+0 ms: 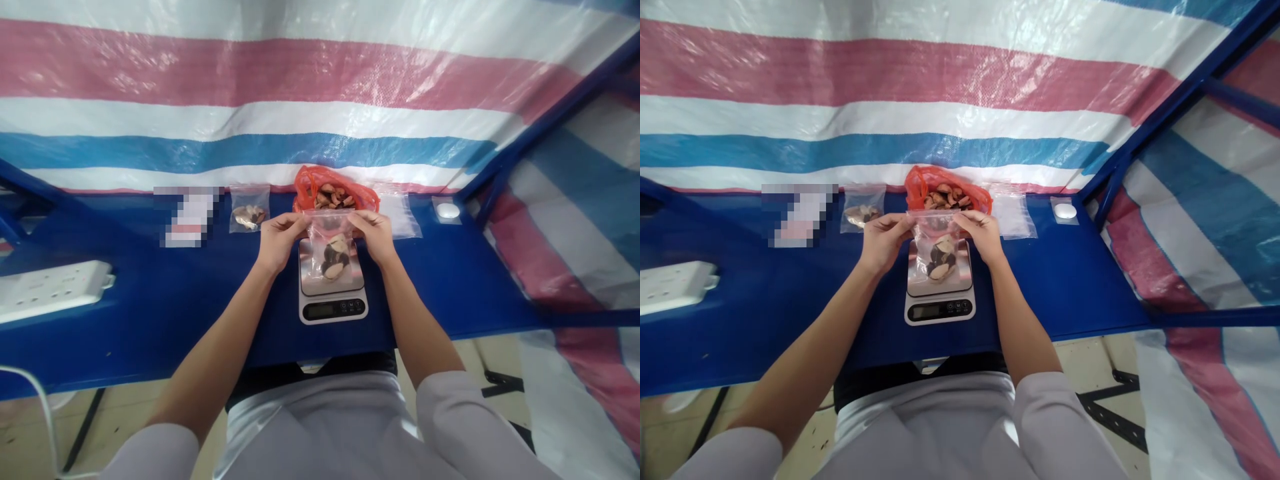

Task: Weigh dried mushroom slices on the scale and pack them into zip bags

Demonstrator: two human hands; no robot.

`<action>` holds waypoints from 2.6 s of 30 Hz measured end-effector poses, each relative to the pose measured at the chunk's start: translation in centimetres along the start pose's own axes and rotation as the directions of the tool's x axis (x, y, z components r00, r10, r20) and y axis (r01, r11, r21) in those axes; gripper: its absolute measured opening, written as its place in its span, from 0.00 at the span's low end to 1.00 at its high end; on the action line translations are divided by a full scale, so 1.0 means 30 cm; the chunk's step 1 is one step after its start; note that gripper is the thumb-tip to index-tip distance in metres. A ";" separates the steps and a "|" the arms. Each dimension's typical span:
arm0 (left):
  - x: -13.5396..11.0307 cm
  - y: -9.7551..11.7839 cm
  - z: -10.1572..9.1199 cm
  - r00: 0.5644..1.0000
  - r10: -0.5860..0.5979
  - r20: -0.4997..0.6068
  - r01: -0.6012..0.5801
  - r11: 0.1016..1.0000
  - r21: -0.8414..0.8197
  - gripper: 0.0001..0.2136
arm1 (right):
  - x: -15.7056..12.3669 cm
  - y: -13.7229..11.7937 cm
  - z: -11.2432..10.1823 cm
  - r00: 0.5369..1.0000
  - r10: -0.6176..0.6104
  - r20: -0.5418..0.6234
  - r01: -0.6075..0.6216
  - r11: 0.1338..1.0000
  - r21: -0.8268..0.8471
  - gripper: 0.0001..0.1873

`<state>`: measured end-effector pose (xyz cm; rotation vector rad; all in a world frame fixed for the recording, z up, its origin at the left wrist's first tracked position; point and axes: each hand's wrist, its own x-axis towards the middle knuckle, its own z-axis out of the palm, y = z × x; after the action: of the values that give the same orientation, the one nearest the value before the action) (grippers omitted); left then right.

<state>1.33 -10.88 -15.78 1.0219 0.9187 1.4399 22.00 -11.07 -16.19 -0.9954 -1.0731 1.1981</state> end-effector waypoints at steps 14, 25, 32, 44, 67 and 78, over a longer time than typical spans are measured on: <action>0.001 -0.006 -0.016 0.996 -0.087 -0.029 0.086 0.996 -0.027 0.16 | -0.011 -0.006 0.009 0.993 0.118 -0.032 -0.117 0.993 0.030 0.19; 0.006 0.004 -0.011 0.990 -0.053 -0.127 0.060 0.997 0.051 0.17 | -0.013 -0.009 0.014 0.991 0.106 -0.085 -0.106 0.994 0.013 0.18; 0.008 -0.026 -0.012 0.986 0.066 -0.153 -0.045 0.989 0.140 0.16 | -0.005 -0.001 0.013 0.989 0.122 -0.078 -0.121 0.993 0.016 0.18; 0.002 -0.042 -0.027 0.952 0.253 -0.174 -0.210 0.949 0.234 0.13 | -0.007 -0.011 0.028 0.995 0.095 -0.040 -0.094 0.996 0.010 0.19; -0.017 -0.014 0.000 0.972 0.145 -0.184 -0.090 0.956 0.279 0.17 | -0.010 -0.014 0.032 0.998 0.011 -0.063 -0.017 0.995 -0.094 0.18; -0.012 -0.032 0.004 0.977 0.104 -0.188 -0.044 0.953 0.299 0.15 | -0.001 0.008 0.024 0.994 0.032 -0.102 -0.046 0.991 -0.129 0.17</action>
<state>1.77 -11.14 -16.68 1.1518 1.2837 1.5193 21.25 -11.05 -16.29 -1.1708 -1.0684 1.1083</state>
